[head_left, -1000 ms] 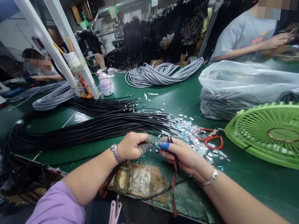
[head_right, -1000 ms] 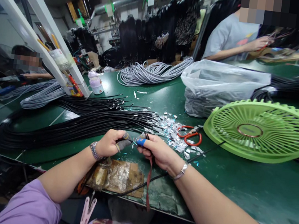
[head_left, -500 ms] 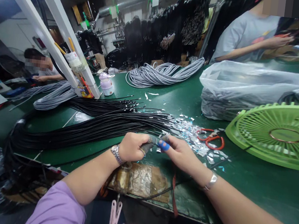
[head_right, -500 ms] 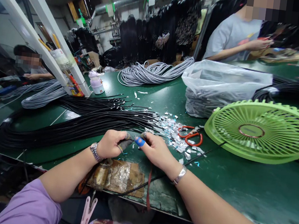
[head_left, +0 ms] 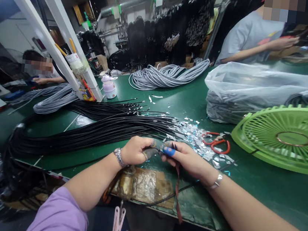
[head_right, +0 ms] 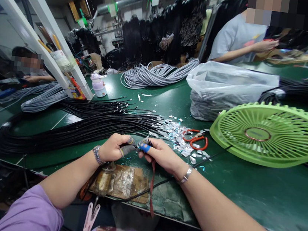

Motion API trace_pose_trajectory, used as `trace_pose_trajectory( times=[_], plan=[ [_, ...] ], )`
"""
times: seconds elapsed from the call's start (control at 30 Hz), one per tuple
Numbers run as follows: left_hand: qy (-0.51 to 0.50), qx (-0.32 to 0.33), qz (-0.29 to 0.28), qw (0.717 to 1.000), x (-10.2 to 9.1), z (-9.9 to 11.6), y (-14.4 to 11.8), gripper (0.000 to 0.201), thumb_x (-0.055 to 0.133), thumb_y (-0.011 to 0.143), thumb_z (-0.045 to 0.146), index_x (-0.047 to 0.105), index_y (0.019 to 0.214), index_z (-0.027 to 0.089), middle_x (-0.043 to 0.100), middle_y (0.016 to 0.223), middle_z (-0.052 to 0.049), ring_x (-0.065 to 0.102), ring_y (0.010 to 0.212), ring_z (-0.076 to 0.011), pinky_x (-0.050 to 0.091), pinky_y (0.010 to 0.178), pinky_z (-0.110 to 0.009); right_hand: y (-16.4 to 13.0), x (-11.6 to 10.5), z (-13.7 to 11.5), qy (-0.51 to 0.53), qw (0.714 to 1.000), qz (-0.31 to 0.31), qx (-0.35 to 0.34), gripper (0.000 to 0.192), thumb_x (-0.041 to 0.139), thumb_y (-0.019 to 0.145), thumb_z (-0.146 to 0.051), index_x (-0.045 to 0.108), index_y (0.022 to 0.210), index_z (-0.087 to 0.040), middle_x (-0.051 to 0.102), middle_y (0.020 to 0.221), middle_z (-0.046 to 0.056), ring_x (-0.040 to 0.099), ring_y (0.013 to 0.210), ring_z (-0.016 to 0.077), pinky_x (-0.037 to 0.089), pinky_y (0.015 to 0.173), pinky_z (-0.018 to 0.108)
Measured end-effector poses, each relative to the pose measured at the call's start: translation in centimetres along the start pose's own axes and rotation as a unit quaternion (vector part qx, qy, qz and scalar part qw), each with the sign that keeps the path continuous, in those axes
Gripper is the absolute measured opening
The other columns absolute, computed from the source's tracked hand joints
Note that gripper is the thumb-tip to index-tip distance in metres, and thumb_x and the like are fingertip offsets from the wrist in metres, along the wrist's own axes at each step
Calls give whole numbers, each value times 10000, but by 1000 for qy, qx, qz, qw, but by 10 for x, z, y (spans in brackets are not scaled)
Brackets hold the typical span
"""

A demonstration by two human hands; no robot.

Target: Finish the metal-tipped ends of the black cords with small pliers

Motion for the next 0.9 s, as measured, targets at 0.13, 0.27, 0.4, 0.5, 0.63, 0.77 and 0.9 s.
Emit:
trace_pose_trajectory(
  times=[0.13,0.27,0.4,0.5,0.63,0.77,0.9],
  plan=[
    [3,-3,-60,998,8,-3,0,241,488,853,310,610,732,141,581,630,-13,461,552,-95,360,549,-203,-1,-2,-8,-78,997,-12,-25,485,644,697,-636,614,672,-152,576,586,-7,425,477,75,323,442,217],
    [-72,25,-175,982,26,4,-4,174,544,808,290,598,721,150,544,602,1,443,543,-96,359,540,-204,-6,17,3,-82,988,-129,20,471,623,719,-623,628,693,-153,581,577,-13,420,445,74,343,420,213],
    [-156,-9,-223,962,34,3,-6,182,605,779,322,608,728,148,581,640,-11,482,581,-107,394,566,-199,-12,29,3,-66,979,-192,11,470,604,730,-626,609,704,-157,578,582,-14,422,452,72,353,444,216],
    [-140,-34,-168,975,26,-2,-1,223,583,805,338,590,700,142,549,607,2,464,570,-101,386,567,-200,-7,18,-3,-93,988,-125,-12,409,565,769,-585,566,717,-180,605,638,2,446,478,92,367,459,233],
    [28,-79,-91,992,16,-12,1,183,540,813,265,562,666,158,481,563,22,402,531,-99,331,543,-218,-4,-2,-20,-341,936,54,-64,198,568,742,-287,466,589,-214,517,550,-6,439,528,130,333,518,262],
    [42,-109,-82,990,16,-15,0,184,537,792,267,528,638,168,459,551,24,392,523,-99,304,534,-224,-8,-8,-28,-408,901,136,-61,214,568,650,-206,382,546,-222,465,538,-9,409,546,137,289,538,277],
    [-187,-158,-99,965,21,-21,0,238,556,779,363,519,669,156,449,514,43,400,457,-76,313,481,-206,-9,-12,-22,-128,990,53,-15,328,584,690,-511,450,603,-225,443,501,-33,346,456,105,253,452,259]
  ],
)
Point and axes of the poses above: each hand's wrist, its own y-axis towards the middle knuckle, its own x-axis out of the palm, z = x × y, the point moved 10 cm from there along y, towards the middle knuckle
